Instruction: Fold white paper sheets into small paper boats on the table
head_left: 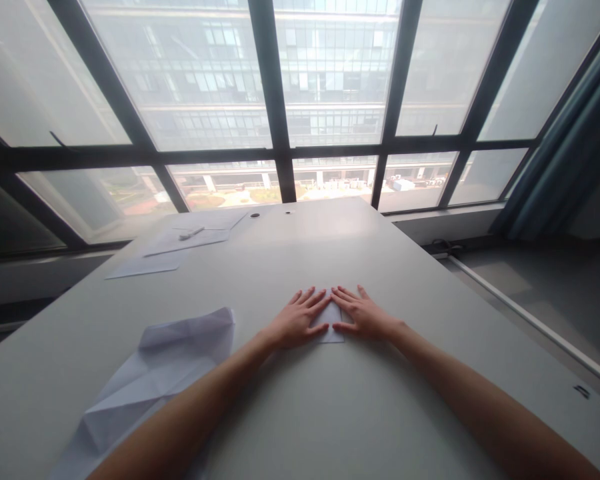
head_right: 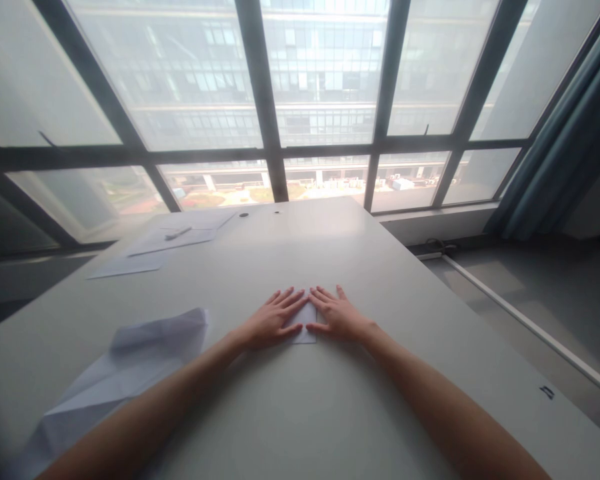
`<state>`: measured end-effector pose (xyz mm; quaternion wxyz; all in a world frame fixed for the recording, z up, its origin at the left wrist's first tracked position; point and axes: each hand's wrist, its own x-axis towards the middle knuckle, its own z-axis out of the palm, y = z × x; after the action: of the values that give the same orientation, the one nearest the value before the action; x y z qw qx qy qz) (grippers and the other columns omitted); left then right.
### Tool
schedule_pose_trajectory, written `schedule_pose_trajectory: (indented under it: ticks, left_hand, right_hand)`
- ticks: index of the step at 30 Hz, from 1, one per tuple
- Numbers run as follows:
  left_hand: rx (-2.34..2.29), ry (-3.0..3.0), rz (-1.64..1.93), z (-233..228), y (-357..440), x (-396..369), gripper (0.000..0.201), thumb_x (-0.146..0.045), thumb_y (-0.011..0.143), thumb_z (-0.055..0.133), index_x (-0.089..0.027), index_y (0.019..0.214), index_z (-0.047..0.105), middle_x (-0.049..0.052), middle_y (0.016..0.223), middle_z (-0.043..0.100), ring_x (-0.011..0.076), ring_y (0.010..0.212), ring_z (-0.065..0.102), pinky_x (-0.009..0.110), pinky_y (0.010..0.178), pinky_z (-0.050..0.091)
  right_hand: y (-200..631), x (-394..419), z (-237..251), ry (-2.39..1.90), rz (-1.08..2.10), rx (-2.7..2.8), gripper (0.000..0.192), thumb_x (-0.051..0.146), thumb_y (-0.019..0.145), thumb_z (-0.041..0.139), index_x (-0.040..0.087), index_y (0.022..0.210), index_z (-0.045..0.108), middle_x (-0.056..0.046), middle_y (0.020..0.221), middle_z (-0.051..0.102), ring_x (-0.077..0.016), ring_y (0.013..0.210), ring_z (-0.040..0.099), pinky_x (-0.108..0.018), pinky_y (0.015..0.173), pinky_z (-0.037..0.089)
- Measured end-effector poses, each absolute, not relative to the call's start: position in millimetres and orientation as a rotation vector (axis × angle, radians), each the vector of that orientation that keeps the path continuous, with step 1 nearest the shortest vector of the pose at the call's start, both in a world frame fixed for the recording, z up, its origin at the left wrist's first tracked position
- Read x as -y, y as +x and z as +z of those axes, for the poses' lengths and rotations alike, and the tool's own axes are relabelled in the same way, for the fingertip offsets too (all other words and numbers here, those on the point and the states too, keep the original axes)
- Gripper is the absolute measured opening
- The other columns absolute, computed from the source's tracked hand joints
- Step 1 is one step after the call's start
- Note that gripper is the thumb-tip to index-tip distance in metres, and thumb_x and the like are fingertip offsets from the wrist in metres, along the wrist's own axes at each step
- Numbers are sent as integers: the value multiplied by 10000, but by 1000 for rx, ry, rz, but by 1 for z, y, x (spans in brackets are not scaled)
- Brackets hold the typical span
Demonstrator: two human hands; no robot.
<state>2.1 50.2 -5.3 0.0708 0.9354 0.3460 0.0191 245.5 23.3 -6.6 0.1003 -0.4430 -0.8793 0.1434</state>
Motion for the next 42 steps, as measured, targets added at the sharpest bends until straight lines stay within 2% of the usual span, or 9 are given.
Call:
schedule_pose_trajectory:
  ticks: [42]
  left_hand:
    - [-1045,2832,55,-6,2,-51,737,-680,966,288,-308,1584,133,11,1637,137,295,1509,109,484,1207,105]
  right_hand:
    - [246,-25,-10,-1297,417,2590,852,687,922,404,191,1576,172,-108,1618,182,-284,1499,150,-573,1193,16]
